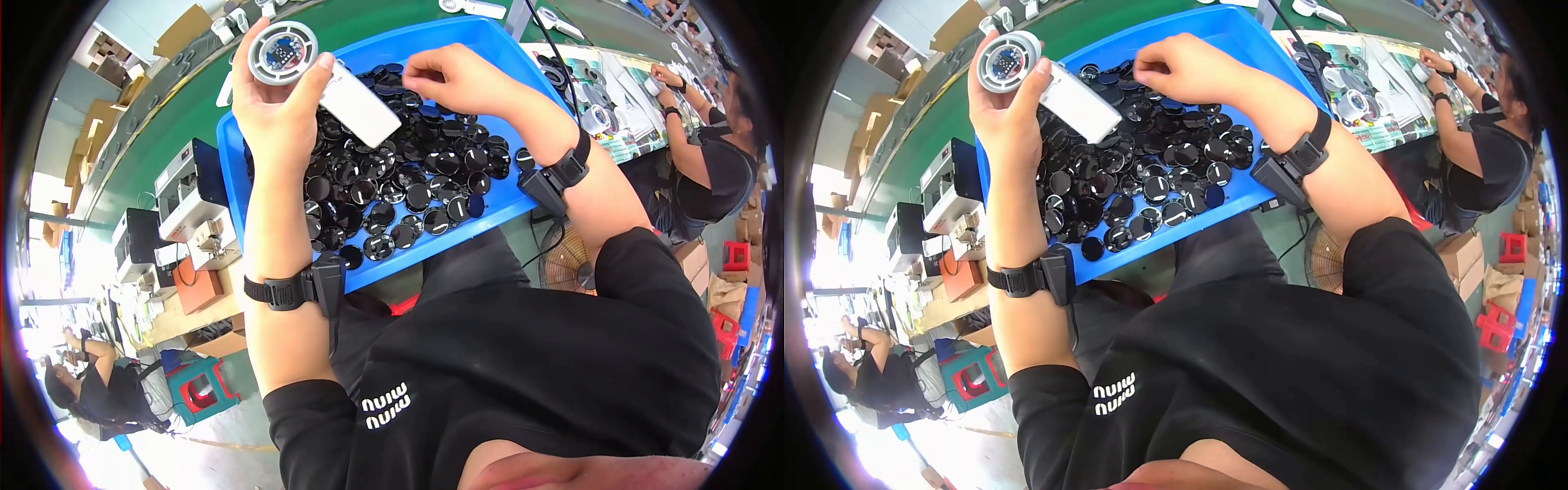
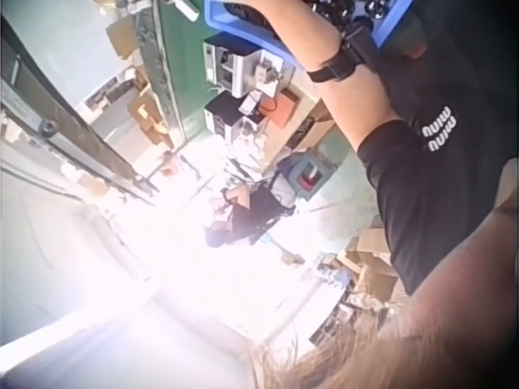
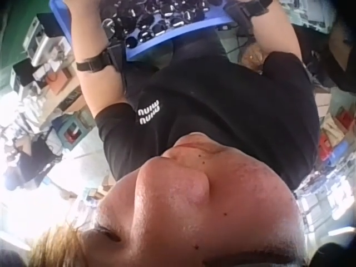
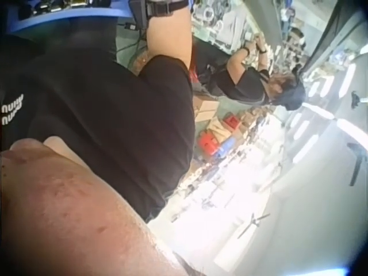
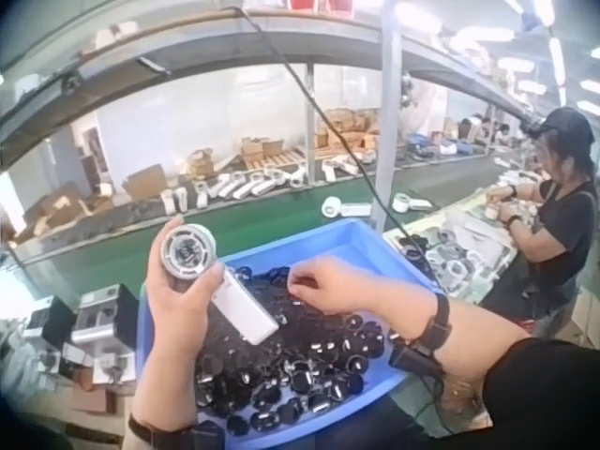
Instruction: Manually assembling and inspecting small plastic and electronic components at a factory workstation.
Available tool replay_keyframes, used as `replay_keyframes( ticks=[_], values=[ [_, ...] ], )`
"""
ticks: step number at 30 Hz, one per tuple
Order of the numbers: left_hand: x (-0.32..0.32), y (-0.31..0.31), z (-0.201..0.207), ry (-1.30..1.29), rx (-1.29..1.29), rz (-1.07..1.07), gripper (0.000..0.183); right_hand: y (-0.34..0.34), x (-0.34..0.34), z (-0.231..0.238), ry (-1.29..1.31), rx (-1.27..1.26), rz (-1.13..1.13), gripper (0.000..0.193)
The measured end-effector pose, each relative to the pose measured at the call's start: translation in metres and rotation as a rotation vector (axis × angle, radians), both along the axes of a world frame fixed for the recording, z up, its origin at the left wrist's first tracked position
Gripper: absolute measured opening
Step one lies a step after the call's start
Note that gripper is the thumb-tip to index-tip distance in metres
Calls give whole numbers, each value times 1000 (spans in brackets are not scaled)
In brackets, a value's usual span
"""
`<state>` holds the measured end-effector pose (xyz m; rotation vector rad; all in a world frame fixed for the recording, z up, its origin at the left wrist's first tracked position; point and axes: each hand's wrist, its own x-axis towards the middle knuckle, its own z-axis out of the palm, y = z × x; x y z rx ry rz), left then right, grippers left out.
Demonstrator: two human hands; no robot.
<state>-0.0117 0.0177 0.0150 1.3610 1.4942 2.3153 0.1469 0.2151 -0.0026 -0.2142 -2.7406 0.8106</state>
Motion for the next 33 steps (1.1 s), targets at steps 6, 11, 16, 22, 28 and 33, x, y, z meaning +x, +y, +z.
replay_keyframes(
  ticks=[6,11,16,22,28,33],
  values=[
    [14,0,2,-199,121,-219,79,15,4,-27,-316,284,2,31],
    [17,0,0,-191,88,-247,79,15,-3,-27,-389,251,-53,32],
    [21,1,2,-177,60,-230,79,17,-5,-31,-325,355,-77,22],
    [17,0,-4,-172,99,-327,72,-3,3,5,77,-181,-270,21],
    [26,-3,-1,-206,24,-341,67,-28,10,16,344,-680,102,21],
    [31,-1,0,-58,-27,-194,56,-38,12,6,159,-362,201,53]
  ],
)
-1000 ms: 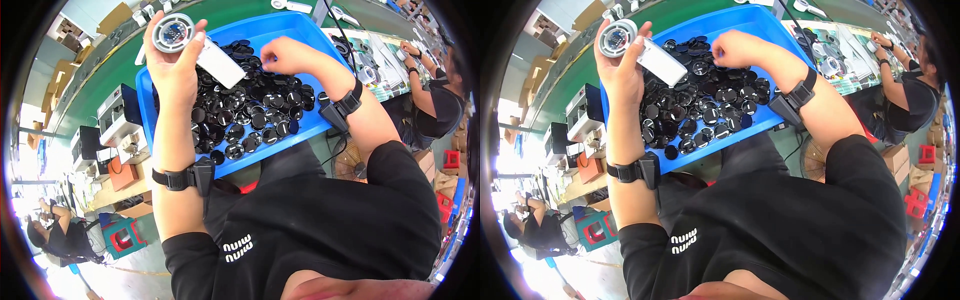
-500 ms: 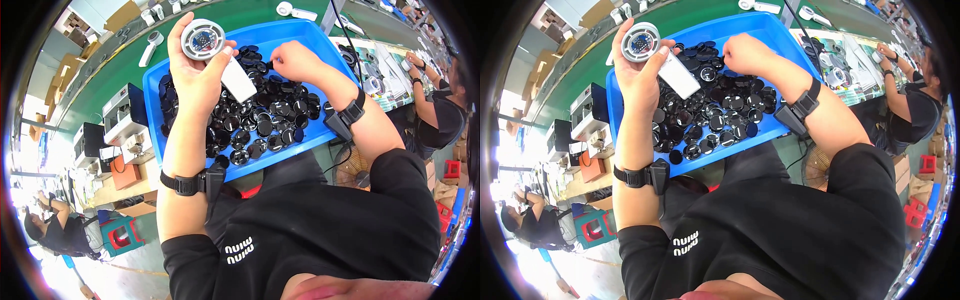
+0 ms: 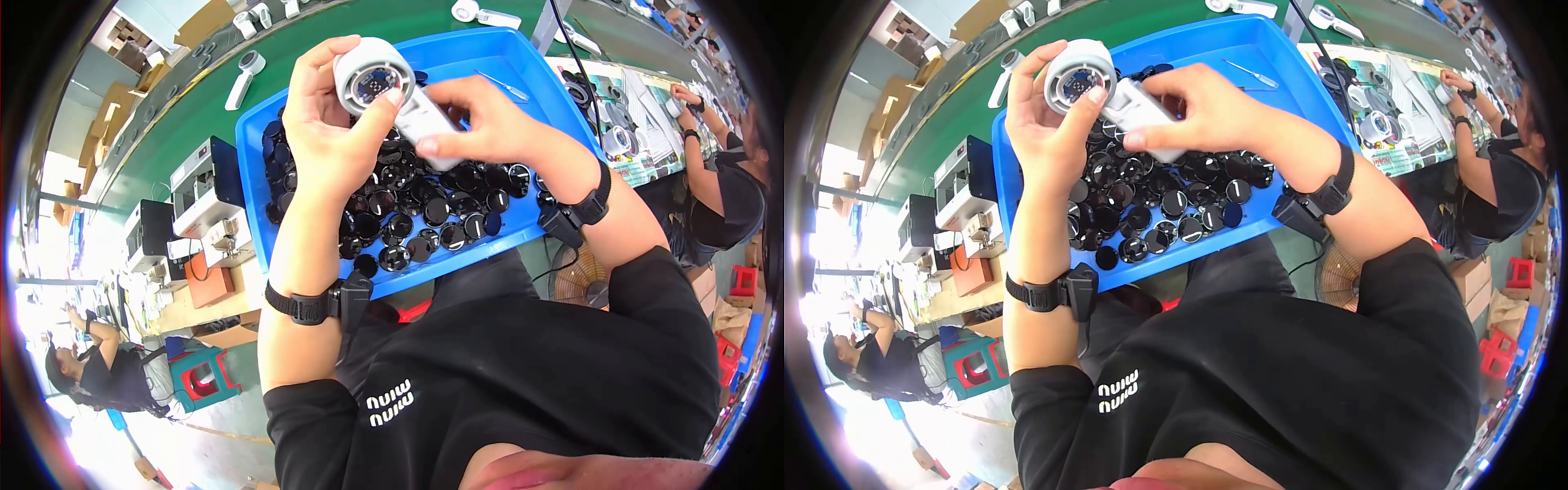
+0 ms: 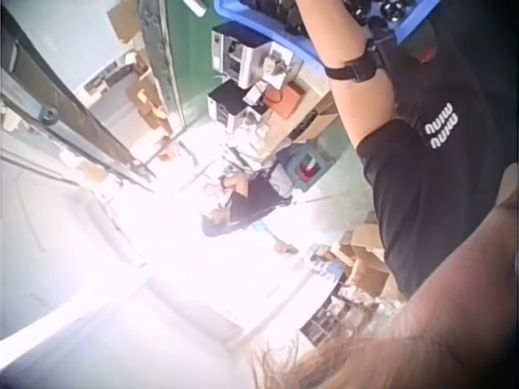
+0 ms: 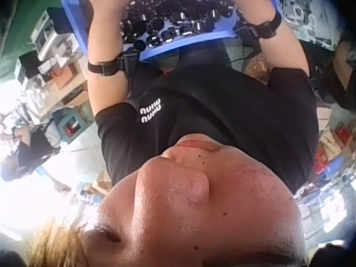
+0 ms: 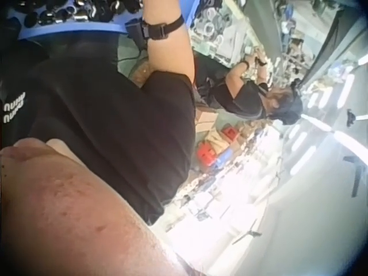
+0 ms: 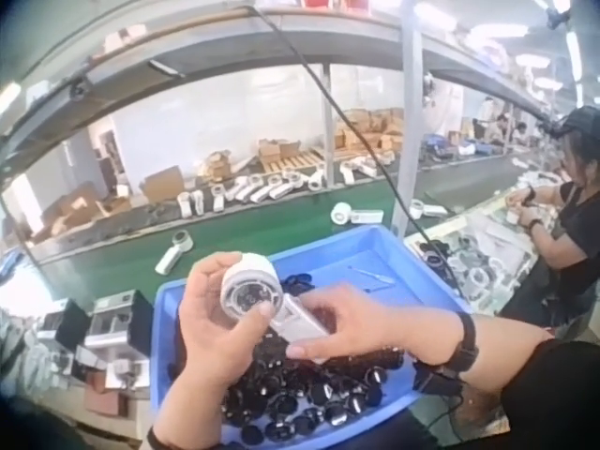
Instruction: Manually assembling and inspecting small plastic and electronic components at a factory workstation.
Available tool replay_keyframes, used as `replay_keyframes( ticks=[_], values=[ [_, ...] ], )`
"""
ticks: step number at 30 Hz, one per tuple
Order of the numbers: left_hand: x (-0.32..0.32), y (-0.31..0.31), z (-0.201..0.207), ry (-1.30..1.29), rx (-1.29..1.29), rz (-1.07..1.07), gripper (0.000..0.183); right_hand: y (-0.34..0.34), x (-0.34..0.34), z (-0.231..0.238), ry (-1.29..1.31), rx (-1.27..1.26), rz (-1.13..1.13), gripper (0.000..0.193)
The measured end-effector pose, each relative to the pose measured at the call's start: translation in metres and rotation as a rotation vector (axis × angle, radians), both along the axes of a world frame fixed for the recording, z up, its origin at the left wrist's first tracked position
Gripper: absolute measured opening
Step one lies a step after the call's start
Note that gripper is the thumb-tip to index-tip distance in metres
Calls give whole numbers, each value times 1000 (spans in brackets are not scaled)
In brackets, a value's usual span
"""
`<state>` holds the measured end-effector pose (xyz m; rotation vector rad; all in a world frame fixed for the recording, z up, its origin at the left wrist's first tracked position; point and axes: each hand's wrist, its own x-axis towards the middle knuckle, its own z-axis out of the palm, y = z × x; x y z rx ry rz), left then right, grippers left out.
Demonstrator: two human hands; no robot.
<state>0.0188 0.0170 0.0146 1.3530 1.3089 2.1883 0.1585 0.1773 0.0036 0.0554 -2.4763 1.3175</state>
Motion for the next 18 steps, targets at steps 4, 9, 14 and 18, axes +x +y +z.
replay_keyframes(
  ticks=[4,9,14,18],
  values=[
    [-7,-4,-1,125,-64,39,55,-11,1,-5,-121,-201,4,51],
    [-32,-15,19,729,-116,319,37,-5,2,4,-185,-79,-37,45],
    [-26,-21,21,877,-195,387,38,-3,1,-4,-206,-37,-62,45],
    [-20,-22,21,844,-355,366,42,0,0,0,-192,139,-62,45]
  ],
)
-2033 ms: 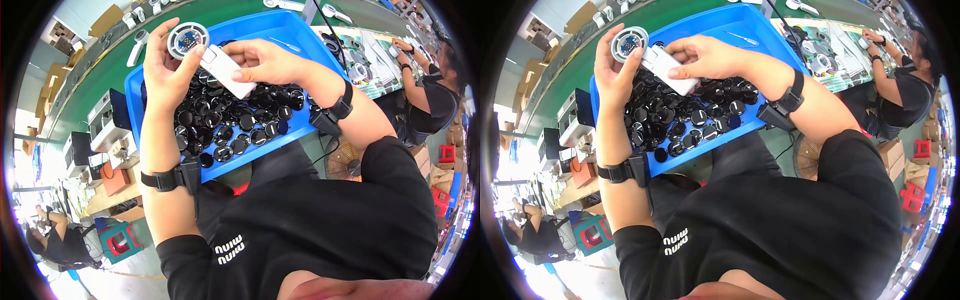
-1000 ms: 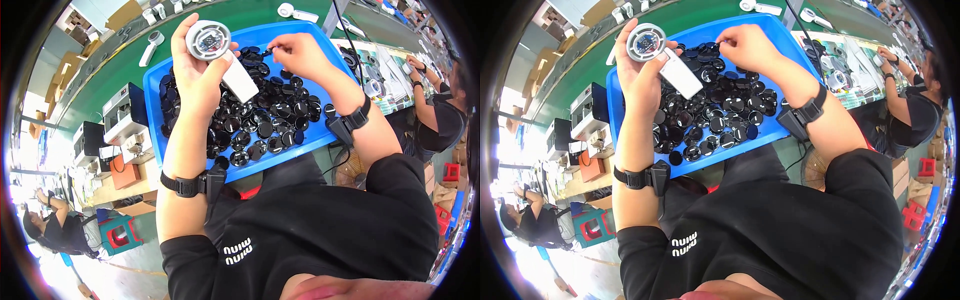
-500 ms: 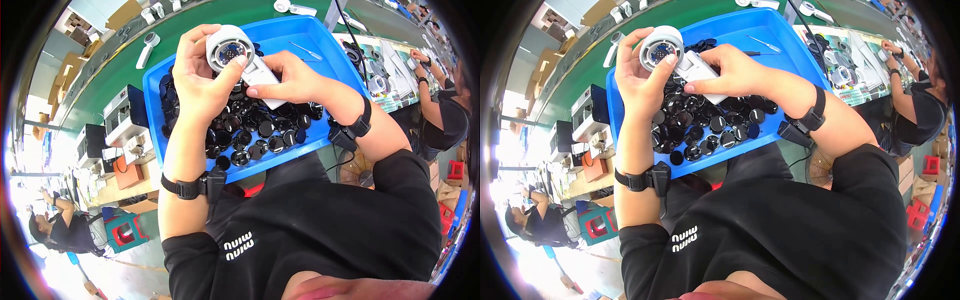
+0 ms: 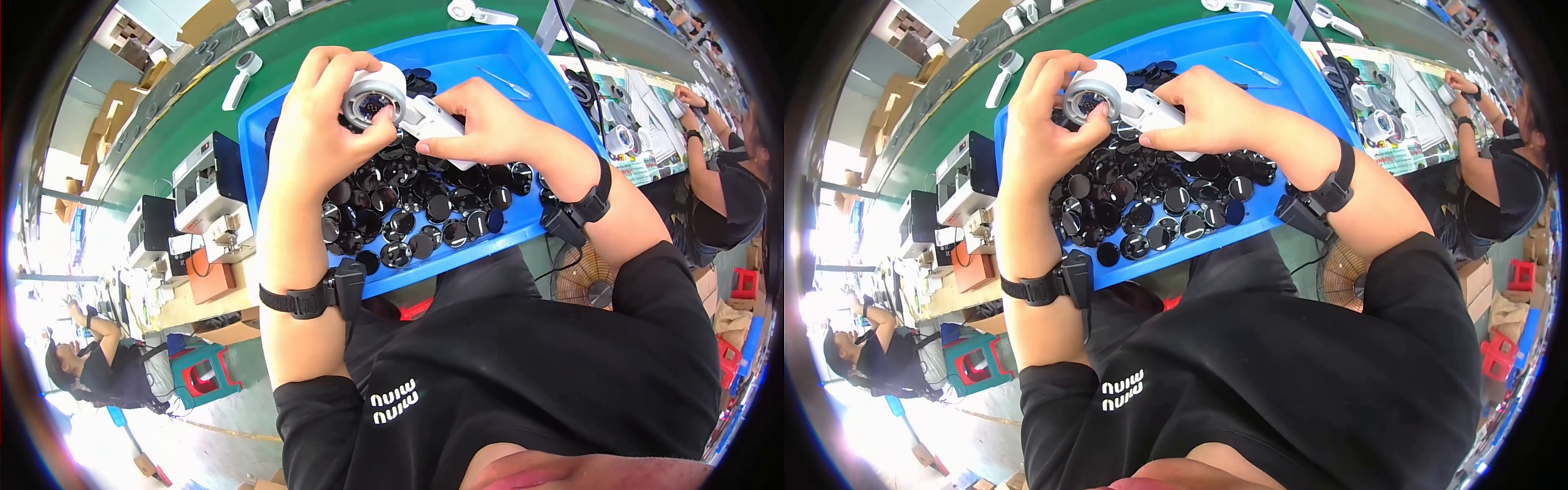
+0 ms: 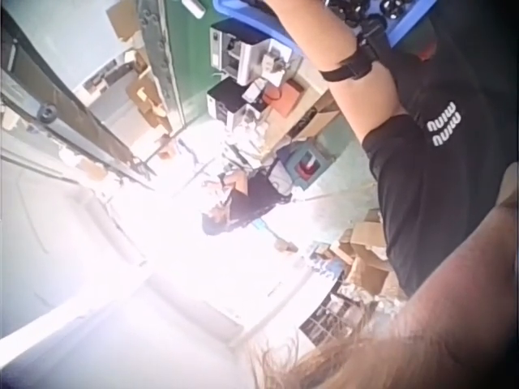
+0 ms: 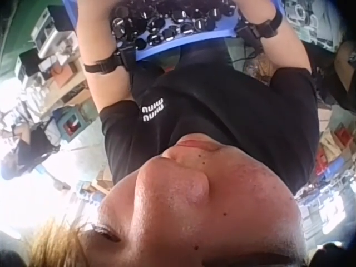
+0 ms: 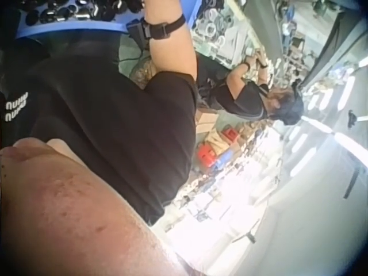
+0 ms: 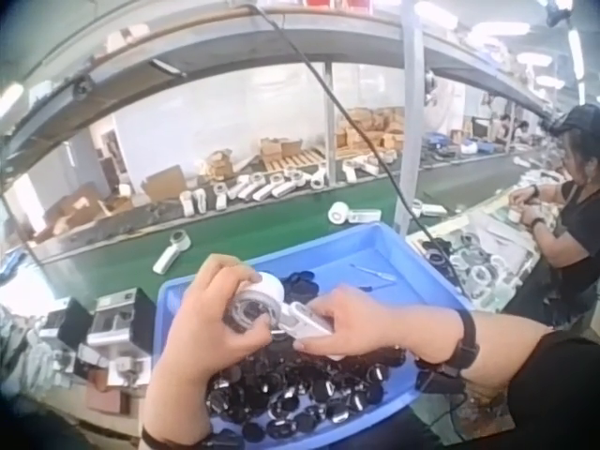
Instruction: Manually assembling and inspecting small plastic and electronic components at a factory workstation.
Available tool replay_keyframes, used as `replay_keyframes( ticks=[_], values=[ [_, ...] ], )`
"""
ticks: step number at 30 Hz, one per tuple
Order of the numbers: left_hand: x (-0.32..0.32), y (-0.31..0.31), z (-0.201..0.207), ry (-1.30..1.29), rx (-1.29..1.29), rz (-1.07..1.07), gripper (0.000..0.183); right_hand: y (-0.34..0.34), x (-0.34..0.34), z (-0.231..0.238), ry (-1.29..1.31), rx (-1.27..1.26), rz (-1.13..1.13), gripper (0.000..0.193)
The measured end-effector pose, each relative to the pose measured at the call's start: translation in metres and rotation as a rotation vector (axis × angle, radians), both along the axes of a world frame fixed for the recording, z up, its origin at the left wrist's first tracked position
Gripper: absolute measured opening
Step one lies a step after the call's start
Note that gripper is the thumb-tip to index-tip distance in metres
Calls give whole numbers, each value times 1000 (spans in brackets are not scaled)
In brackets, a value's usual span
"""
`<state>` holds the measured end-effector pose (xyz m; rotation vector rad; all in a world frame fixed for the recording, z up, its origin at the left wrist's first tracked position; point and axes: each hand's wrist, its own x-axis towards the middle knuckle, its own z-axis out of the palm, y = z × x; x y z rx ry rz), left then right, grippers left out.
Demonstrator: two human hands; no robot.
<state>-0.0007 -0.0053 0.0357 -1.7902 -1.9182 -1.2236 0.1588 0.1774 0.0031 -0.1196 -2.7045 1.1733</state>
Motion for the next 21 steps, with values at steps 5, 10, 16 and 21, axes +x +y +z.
replay_keyframes(
  ticks=[5,10,16,21],
  values=[
    [3,2,-3,-38,-58,48,44,-5,-2,-5,66,14,19,43],
    [0,5,-1,-152,4,-68,53,-14,0,0,31,-187,-36,41],
    [8,13,-17,-334,179,-261,71,-16,2,4,8,-329,36,38],
    [15,17,-19,-592,350,-308,72,-12,-3,5,259,-657,-89,34]
  ],
)
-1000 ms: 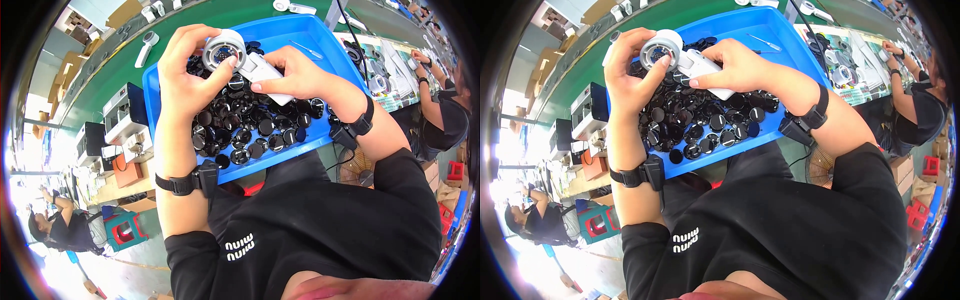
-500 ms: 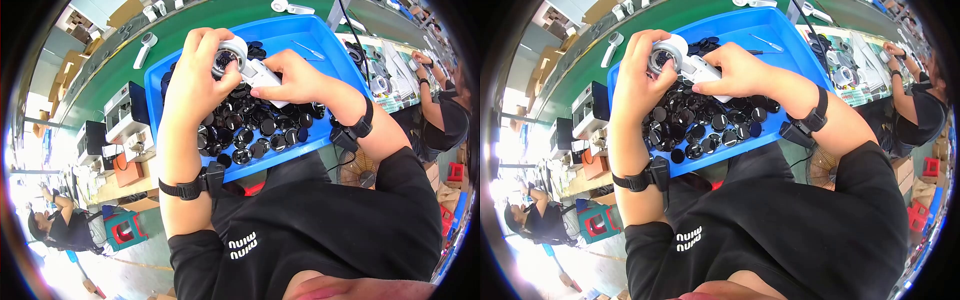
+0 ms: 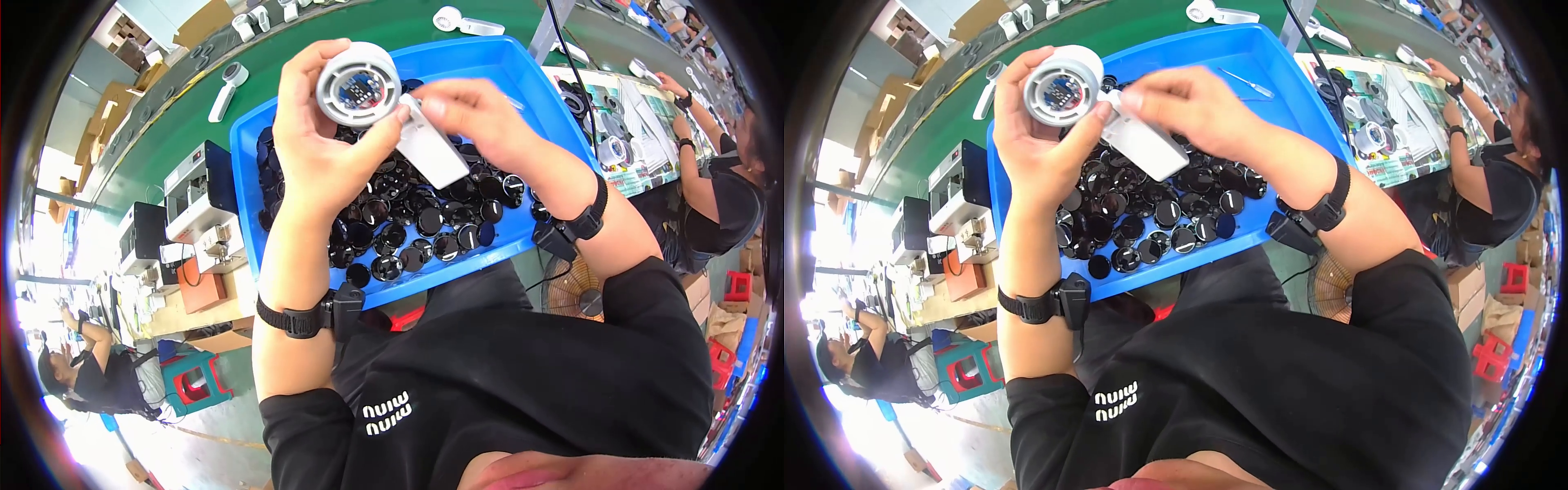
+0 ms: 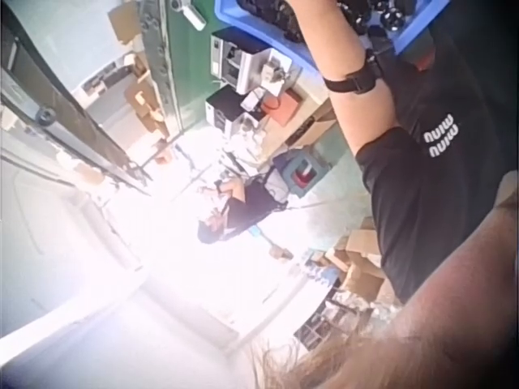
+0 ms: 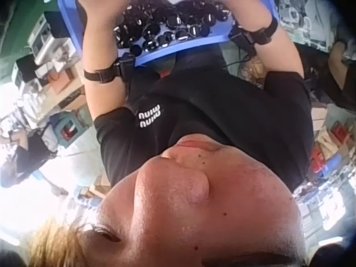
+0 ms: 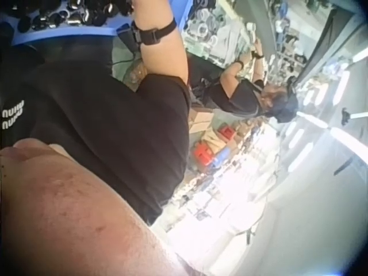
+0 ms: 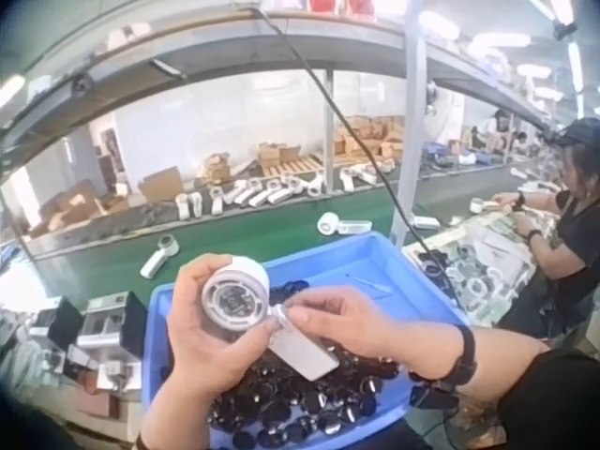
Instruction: Manually assembling and inspecting small plastic and electronic components at a factory workstation.
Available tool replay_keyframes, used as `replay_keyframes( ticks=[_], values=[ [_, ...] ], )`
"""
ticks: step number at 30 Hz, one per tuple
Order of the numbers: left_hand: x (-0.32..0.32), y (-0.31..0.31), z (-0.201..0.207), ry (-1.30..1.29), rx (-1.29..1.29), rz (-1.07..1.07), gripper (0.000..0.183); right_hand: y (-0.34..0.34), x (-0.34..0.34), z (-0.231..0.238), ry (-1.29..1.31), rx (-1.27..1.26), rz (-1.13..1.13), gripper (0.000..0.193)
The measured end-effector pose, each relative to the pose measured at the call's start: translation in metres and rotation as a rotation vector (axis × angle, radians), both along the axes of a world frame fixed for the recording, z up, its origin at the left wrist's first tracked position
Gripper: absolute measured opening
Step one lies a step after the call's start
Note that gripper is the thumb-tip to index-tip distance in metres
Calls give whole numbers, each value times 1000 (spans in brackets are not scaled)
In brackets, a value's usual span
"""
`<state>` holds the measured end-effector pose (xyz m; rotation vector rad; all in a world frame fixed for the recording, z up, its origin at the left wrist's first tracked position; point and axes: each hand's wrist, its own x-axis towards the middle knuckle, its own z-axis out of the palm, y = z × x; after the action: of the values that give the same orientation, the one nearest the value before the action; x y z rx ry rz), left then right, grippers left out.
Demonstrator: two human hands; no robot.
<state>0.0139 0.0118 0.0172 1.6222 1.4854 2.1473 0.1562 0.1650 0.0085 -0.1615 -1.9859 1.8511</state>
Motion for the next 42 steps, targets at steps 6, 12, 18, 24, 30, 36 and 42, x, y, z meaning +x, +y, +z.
replay_keyframes(
  ticks=[6,12,18,24,30,36,42],
  values=[
    [11,0,8,-211,75,-134,74,16,5,12,260,20,-158,20],
    [13,0,-2,72,-1,2,73,3,7,17,633,548,-55,17],
    [15,4,1,436,189,130,70,-7,19,26,623,716,-17,20],
    [18,2,5,550,189,128,66,-11,21,29,758,814,-57,25],
    [16,4,4,600,199,130,62,-11,22,29,764,860,-103,27],
    [11,-3,7,777,126,173,58,-12,23,29,753,886,-139,29],
    [7,-1,10,871,121,165,48,-17,25,30,738,882,-210,29]
  ],
)
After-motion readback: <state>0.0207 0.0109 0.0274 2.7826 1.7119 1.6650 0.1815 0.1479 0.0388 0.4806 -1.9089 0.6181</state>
